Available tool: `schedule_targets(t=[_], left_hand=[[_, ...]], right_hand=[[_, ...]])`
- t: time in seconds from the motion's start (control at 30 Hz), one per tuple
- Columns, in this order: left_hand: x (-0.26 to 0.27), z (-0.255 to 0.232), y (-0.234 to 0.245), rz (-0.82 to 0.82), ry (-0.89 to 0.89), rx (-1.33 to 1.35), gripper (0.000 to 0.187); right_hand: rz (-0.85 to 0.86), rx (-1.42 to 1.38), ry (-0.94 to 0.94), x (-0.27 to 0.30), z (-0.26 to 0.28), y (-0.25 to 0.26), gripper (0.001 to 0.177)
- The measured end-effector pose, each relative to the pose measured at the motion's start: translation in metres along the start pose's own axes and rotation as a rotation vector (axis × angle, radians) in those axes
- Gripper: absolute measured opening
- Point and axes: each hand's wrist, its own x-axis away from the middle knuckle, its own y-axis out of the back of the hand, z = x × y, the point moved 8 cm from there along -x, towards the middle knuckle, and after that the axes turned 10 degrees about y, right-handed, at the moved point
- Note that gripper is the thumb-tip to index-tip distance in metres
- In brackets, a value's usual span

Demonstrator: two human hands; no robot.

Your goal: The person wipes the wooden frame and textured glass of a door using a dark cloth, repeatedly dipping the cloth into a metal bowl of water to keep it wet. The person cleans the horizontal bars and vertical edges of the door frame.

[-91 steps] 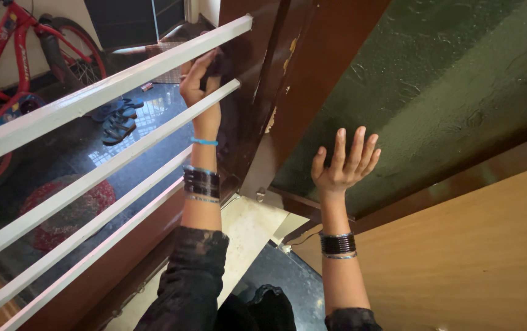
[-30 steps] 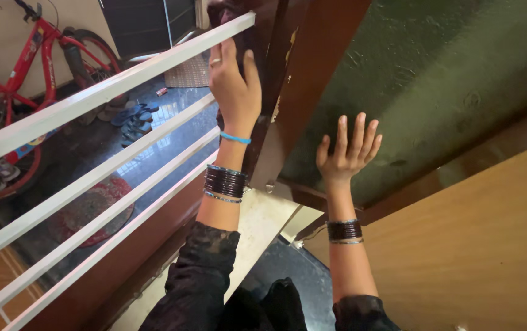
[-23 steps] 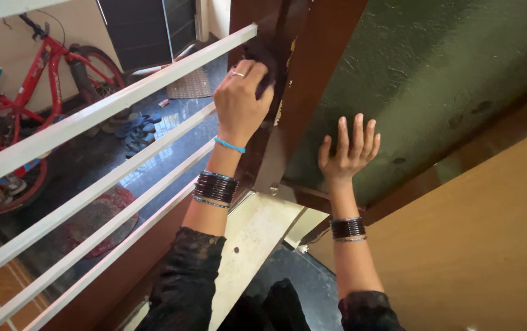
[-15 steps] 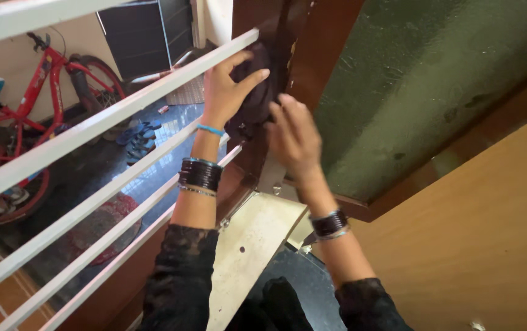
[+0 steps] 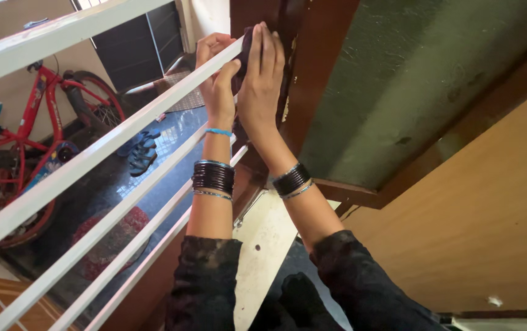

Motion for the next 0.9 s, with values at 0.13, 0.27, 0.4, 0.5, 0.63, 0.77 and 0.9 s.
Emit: schedule_targets(t=[0.13,0.27,0.4,0.5,0.63,0.77,0.9], left_hand=[[-0.003,0.002,0.001,-0.021,0.016,-0.049,0.037],[-0.003,0.008,0.002,-0.017,0.058,-0.046,0.034],[-0.005,0.014,0.002,-0.006,0.106,-0.023,0.030],[-0.004,0.009,0.003,-0.015,0.068,-0.083,0.033],[-0.003,0.009,0.004,0.013,0.092,-0.005,0.042],[-0.004,0.016,0.005,0.004,0.155,0.043,0.046],[-0.005,0.018,0.002,0.038,0.117,0.064,0.045]], right_hand=[[-0.070,-0.026,-0.052,-0.007,0.001,0.007,0.055],[-0.214,-0.097,0.009,-0.024,-0.007,0.021,0.046],[-0.206,-0.028,0.047,-0.060,-0.026,0.006,0.051],[-0.174,0.044,0.089,-0.072,-0.024,0.000,0.046],[-0.141,0.016,0.256,-0.059,0.002,0.008,0.050],[0.005,-0.068,0.278,-0.069,-0.001,0.000,0.049],[0.140,0.046,0.417,-0.088,-0.008,-0.027,0.049]])
